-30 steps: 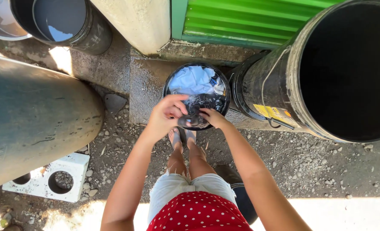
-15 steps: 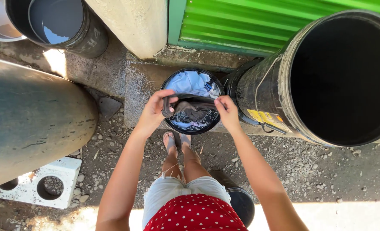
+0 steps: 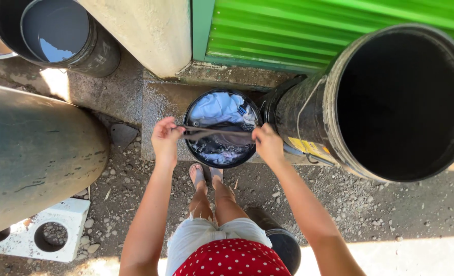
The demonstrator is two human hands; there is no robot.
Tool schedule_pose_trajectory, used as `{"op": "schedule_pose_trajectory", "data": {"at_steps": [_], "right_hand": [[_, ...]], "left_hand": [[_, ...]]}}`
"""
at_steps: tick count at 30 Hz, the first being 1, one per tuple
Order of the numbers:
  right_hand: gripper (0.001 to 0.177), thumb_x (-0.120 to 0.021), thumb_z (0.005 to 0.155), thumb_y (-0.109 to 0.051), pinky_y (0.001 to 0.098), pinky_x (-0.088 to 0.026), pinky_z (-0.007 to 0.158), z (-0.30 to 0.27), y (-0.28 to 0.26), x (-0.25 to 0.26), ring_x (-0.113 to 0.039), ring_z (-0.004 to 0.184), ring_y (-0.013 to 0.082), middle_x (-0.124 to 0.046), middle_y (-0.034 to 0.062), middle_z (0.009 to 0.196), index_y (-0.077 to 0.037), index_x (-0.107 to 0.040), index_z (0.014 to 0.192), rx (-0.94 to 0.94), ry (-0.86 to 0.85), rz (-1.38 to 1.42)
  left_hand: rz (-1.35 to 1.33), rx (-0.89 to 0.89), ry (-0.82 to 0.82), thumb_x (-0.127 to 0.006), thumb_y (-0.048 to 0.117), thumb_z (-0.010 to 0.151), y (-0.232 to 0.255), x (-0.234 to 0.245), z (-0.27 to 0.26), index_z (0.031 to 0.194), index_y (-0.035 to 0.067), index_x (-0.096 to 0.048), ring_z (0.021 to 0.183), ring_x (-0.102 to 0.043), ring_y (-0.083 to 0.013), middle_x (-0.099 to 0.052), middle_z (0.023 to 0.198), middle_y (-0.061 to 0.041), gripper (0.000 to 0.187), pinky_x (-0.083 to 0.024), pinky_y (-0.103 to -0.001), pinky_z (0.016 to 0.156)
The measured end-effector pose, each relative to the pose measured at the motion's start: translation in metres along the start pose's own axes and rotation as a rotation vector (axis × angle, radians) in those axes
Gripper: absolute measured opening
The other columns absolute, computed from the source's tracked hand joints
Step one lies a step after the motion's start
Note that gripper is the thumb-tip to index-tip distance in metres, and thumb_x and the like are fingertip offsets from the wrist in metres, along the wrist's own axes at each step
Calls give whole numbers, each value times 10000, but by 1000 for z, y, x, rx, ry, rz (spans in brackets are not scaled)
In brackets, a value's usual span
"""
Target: Wash clothes in a bucket and hang them on a clothesline using hangers.
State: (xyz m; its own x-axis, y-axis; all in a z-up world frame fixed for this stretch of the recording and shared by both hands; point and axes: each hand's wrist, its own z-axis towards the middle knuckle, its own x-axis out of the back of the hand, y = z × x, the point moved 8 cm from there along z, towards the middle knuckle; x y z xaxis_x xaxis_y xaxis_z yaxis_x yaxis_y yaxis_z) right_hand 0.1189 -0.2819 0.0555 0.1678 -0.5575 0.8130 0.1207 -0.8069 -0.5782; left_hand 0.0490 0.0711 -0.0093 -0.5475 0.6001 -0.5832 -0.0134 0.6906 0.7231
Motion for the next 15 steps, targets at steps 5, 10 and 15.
{"op": "schedule_pose_trajectory", "data": {"at_steps": [5,10,15], "right_hand": [[418,-711,863,-36,439,-559,806,-26,17,-60,-647,1040,331,-558,148,1155,-306,-766,1177,233,-413,-326],[576,-669,812,18,389,-588,796,-19,16,-52,-632,1098,293,-554,100,1179,-348,-733,1252,296,-368,-486],[513,-717,763,-46,407,-590,755,-14,11,-47,-653,1031,285,-571,103,1186,-269,-746,1224,395,-154,-414]], "left_hand": [[1990,-154,-408,-695,-17,836,-9,-28,-17,821,117,-768,1140,-649,-270,-636,1203,-71,154,-559,-367,929],[1892,-317,-295,-683,-79,706,13,-33,-22,1067,87,-757,1296,-530,-372,-449,1527,-184,404,-551,-427,898],[1954,-754,-195,-716,44,824,49,-83,-61,1142,120,-733,1430,-381,-446,-392,1576,-171,327,-328,-653,1141]]}}
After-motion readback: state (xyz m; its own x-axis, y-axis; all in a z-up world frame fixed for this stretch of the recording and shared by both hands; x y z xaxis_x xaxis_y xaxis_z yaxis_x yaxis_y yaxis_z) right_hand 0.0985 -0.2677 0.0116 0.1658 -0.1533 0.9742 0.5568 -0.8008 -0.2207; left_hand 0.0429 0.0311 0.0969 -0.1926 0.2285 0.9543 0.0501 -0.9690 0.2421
